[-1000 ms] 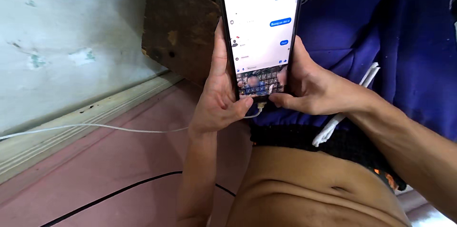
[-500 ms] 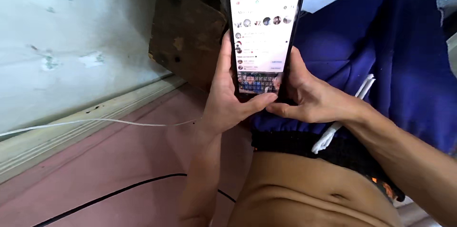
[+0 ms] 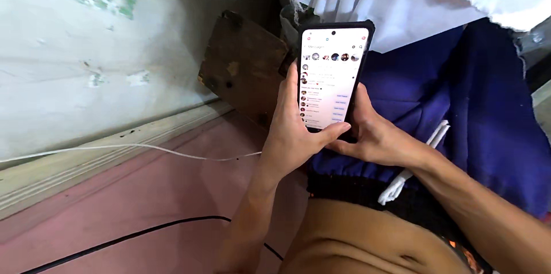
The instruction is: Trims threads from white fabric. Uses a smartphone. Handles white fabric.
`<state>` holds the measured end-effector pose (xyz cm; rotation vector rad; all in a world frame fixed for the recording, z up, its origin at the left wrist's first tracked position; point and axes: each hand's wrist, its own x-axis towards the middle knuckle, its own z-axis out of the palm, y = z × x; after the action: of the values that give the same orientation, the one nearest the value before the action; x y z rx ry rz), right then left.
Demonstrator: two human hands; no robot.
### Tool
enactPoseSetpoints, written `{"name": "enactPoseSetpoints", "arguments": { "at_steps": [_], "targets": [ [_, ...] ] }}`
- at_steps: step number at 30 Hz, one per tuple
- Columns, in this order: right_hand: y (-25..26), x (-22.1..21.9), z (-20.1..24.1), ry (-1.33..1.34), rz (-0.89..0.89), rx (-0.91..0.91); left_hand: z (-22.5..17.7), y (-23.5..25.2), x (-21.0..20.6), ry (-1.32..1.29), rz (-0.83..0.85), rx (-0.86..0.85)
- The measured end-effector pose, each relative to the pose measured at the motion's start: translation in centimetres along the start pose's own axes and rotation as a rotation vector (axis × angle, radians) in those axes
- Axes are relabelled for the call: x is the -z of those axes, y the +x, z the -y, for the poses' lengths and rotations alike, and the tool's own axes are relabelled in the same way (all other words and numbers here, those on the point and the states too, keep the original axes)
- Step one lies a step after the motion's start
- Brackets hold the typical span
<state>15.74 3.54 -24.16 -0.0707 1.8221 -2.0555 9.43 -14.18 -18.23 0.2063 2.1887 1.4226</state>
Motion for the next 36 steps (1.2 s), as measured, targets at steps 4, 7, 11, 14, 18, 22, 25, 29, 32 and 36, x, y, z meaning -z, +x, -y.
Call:
{"name": "enactPoseSetpoints", "arguments": {
  "at_steps": [4, 7, 11, 14, 18, 22, 25, 29, 32, 36],
  "targets": [
    [-0.1, -0.1, 0.1, -0.064, 0.003, -0.019, 0.4, 0.2, -0.7, 0.137, -0.041, 0.044],
    [0.0, -0.2, 0.0, -0.123, -0.018, -0.022, 0.2, 0.6, -1.1, 0.148, -0.063, 0.095],
    [0.3, 0.2, -0.2, -0.122, 0.016, -0.012, 0.5, 1.2, -1.1, 0.082, -0.044, 0.149],
    [0.5, 0.2, -0.2, -0.099, 0.068, -0.032, 0.8, 1.4, -0.7, 0.031, -0.033, 0.183],
    [1.1, -0.9, 0.6, -0.143, 0.037, -0.133, 2.3, 2.1, 1.4, 0.29, -0.083, 0.249],
    [1.4, 0.0, 0.6, -0.06, -0.009, -0.092, 7.2, 4.9, 5.5, 0.618, -0.228, 0.392],
    [1.4, 0.1, 0.2, 0.012, -0.022, -0.016, 9.8, 6.5, 8.1, 0.688, -0.236, 0.427],
    [1.5, 0.2, 0.2, 0.033, -0.035, -0.005, 10.9, 9.0, 9.5, 0.712, -0.236, 0.503],
    [1.6, 0.4, 0.0, 0.039, -0.028, -0.009, 11.1, 10.1, 9.7, 0.702, -0.242, 0.57],
    [1.6, 0.4, -0.2, 0.084, -0.022, -0.021, 11.5, 10.0, 9.5, 0.691, -0.284, 0.553]
  ]
}}
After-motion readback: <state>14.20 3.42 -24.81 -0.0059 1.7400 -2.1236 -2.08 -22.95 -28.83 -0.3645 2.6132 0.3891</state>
